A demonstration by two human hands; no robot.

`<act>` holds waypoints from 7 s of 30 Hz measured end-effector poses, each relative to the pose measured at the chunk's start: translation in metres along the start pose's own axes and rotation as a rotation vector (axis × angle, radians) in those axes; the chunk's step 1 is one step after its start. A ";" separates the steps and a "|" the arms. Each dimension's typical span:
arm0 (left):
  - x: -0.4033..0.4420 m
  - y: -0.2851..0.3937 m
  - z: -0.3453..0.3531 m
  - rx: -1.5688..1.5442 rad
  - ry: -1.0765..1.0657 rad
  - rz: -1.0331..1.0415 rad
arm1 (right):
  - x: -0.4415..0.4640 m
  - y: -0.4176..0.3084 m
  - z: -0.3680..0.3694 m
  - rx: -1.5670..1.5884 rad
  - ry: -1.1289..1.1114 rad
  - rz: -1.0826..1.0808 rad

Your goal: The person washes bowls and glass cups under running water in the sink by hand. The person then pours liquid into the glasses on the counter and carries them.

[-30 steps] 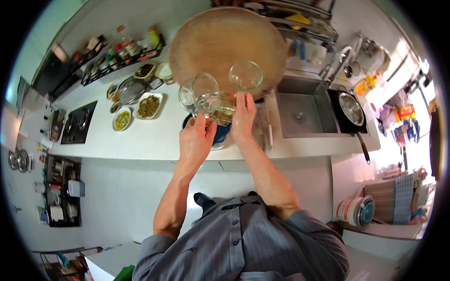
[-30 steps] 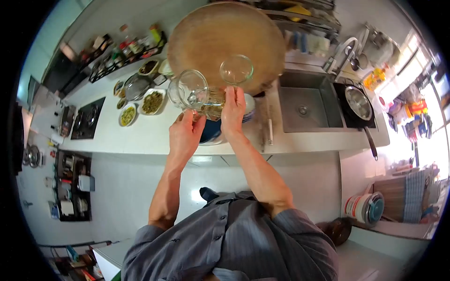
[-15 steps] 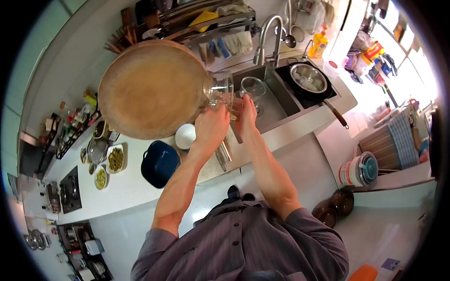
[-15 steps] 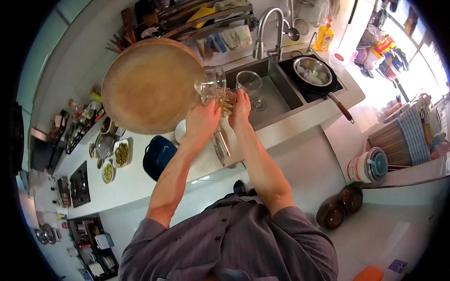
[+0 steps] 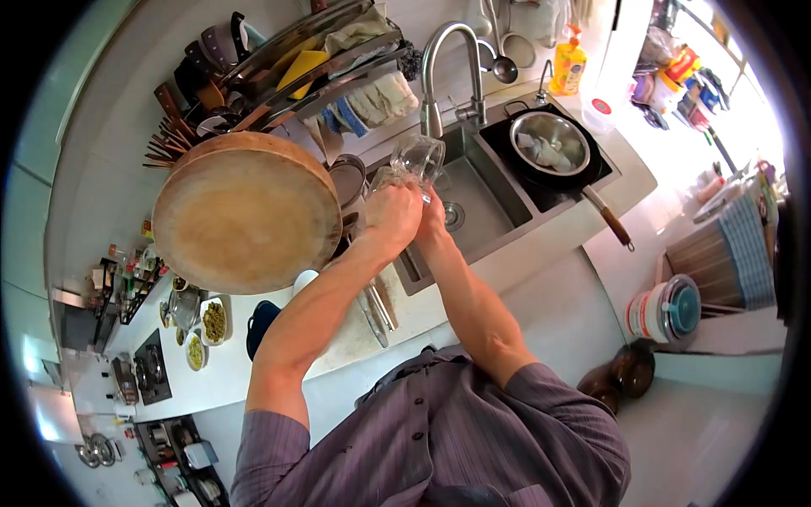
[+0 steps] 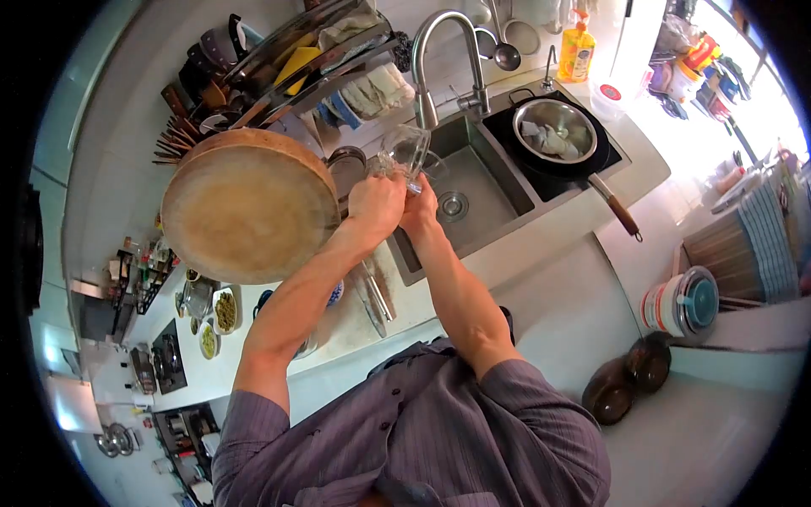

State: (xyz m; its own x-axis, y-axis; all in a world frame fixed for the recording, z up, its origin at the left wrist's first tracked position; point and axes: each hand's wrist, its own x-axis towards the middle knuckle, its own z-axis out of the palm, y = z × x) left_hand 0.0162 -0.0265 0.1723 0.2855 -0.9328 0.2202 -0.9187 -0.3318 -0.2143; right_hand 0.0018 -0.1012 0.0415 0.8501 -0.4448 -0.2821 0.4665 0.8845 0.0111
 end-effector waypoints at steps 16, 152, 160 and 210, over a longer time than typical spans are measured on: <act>0.048 0.034 0.027 0.098 -0.094 -0.105 | 0.031 -0.027 -0.015 -0.029 0.118 0.069; -0.352 0.113 -0.024 -1.883 0.689 -1.397 | -0.143 0.031 0.021 -1.200 -0.581 0.764; -0.517 0.118 -0.057 -1.760 0.948 -1.597 | -0.227 0.192 0.001 -1.306 -0.669 0.950; -1.293 -0.351 -0.125 -0.947 1.865 -2.052 | -0.413 1.299 -0.112 -1.134 -0.857 1.928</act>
State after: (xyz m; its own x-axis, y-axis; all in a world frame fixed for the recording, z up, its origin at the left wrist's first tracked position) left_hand -0.0644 1.3139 0.0817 0.3743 0.8586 -0.3503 -0.1713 0.4353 0.8839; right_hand 0.2297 1.2471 0.0646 -0.0041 0.9558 -0.2941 -0.6545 -0.2249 -0.7218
